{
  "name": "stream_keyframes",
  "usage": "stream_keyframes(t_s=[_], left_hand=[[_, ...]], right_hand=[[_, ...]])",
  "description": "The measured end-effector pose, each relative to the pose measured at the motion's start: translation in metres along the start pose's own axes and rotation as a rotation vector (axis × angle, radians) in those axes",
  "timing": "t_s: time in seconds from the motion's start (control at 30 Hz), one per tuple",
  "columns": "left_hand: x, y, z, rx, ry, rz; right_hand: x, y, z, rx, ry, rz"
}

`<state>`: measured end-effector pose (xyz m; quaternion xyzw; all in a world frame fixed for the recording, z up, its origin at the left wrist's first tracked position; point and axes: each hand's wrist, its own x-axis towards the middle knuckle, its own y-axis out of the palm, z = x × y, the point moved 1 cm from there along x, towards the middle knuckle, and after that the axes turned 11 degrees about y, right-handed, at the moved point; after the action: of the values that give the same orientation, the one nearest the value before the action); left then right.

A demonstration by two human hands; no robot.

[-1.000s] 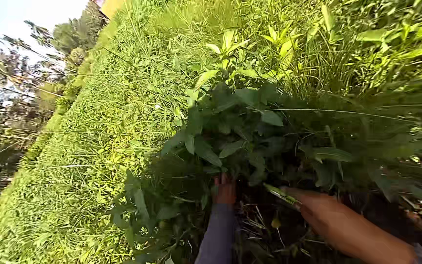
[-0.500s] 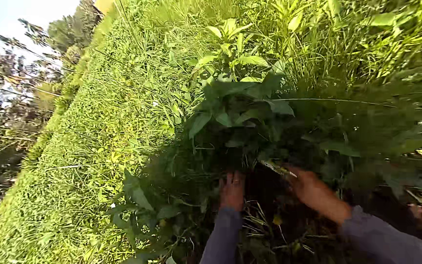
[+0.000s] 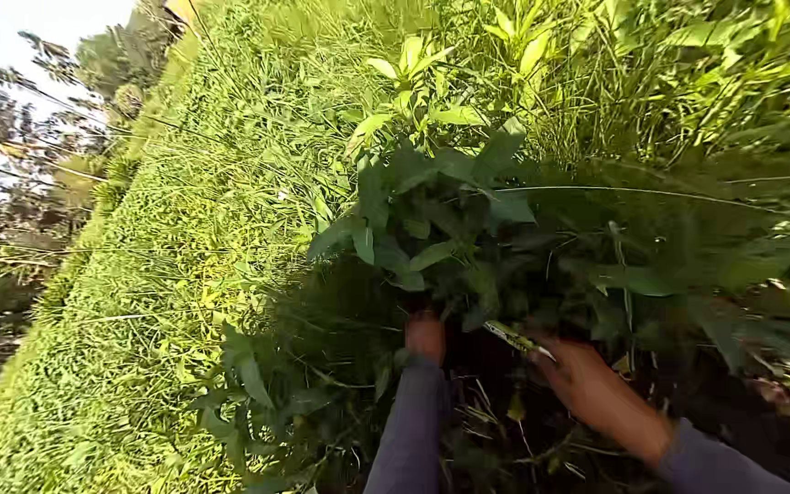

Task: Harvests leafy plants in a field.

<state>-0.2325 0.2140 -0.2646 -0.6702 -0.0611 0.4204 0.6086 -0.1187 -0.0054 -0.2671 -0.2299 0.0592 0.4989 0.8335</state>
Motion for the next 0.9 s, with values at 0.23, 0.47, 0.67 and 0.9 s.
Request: stream_keyframes(t_s=[0.23, 0.47, 0.67, 0.9], left_hand=[[-0.010, 0.008, -0.003, -0.240, -0.238, -0.049], [-0.008, 0.016, -0.002, -0.139, -0.182, -0.063], [-0.020, 0.032, 0.010, -0.301, -0.146, -0.236], [-0.016, 0.036, 0.000, -0.101, -0.242, 0.010]], right_hand=[[-0.007, 0.021, -0.009, 0.050, 0.106, 0.085], [0.016, 0.033, -0.012, 0.051, 0.224, 0.175], [0.004, 0.012, -0.029, 0.093, 0.257, 0.217], [0.018, 0.022, -0.008, 0.084, 0.275, 0.218]])
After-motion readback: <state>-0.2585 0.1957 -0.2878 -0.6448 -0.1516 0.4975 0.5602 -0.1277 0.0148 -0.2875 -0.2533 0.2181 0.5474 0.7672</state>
